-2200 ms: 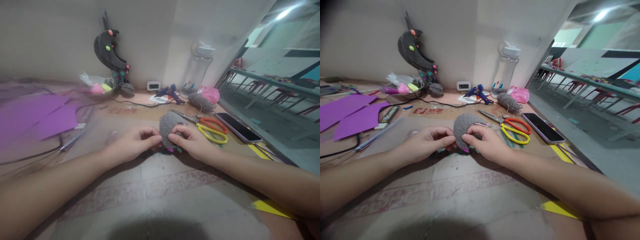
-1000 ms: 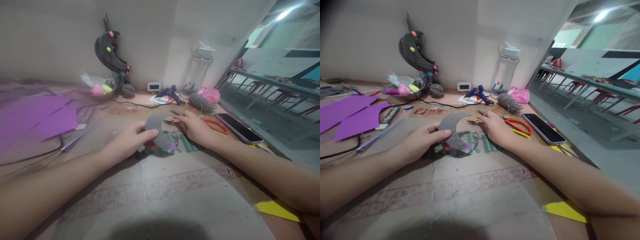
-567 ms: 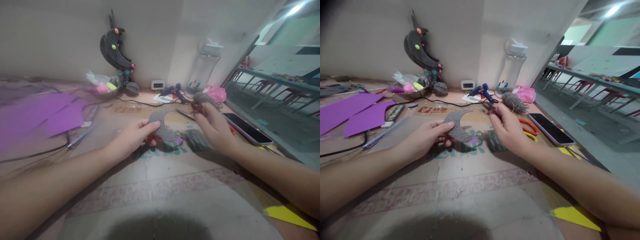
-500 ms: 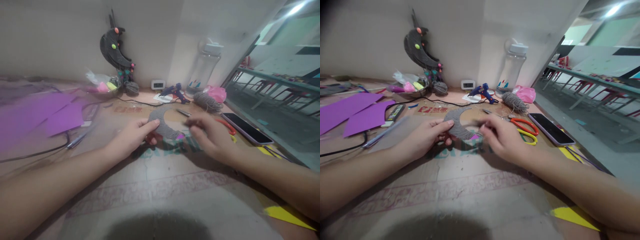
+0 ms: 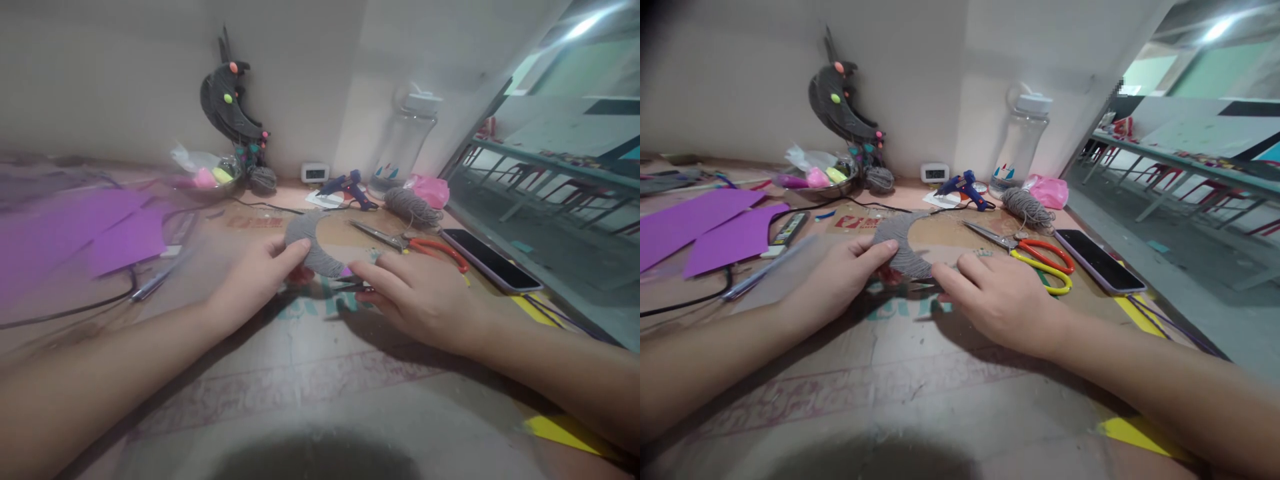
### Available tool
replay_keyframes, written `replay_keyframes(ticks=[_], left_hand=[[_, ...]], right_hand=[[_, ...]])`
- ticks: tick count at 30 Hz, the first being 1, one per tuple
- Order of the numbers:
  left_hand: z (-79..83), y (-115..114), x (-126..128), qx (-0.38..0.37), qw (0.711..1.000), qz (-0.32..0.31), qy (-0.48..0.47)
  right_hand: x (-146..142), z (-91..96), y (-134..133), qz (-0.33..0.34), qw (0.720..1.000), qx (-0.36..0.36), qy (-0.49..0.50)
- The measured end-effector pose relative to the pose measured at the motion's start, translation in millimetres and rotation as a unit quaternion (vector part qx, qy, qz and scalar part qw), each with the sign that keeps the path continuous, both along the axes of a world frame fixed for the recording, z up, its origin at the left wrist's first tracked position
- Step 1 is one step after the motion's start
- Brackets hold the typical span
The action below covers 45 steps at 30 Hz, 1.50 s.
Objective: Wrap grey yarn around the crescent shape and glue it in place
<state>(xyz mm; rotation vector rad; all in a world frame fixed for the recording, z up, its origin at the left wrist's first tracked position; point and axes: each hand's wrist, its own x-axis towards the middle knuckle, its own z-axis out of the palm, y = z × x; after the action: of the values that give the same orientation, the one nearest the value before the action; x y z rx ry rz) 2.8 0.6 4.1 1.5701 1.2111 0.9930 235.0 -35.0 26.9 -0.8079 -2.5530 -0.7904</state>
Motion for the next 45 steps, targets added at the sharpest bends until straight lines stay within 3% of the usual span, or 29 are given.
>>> replay_keyframes(ticks=[9,22,45], left_hand=[[1.8,-12.5,2.1,0.058,0.994,-0.021,0.087],[5.9,-15.9,6.5,0.067,0.995,-0.032,0.067],[4.4,-17.6,4.9,0.075,0.992,-0.033,0.100]], right_hand=[[-1.0,-6.0,-3.8,0.019,1.000,-0.017,-0.005],[-3.1,-10.1,-4.5,0.022,0.999,-0.028,-0.024],[-2.6,-6.6,-9.5,0.011,0.996,0.014,-0.091]])
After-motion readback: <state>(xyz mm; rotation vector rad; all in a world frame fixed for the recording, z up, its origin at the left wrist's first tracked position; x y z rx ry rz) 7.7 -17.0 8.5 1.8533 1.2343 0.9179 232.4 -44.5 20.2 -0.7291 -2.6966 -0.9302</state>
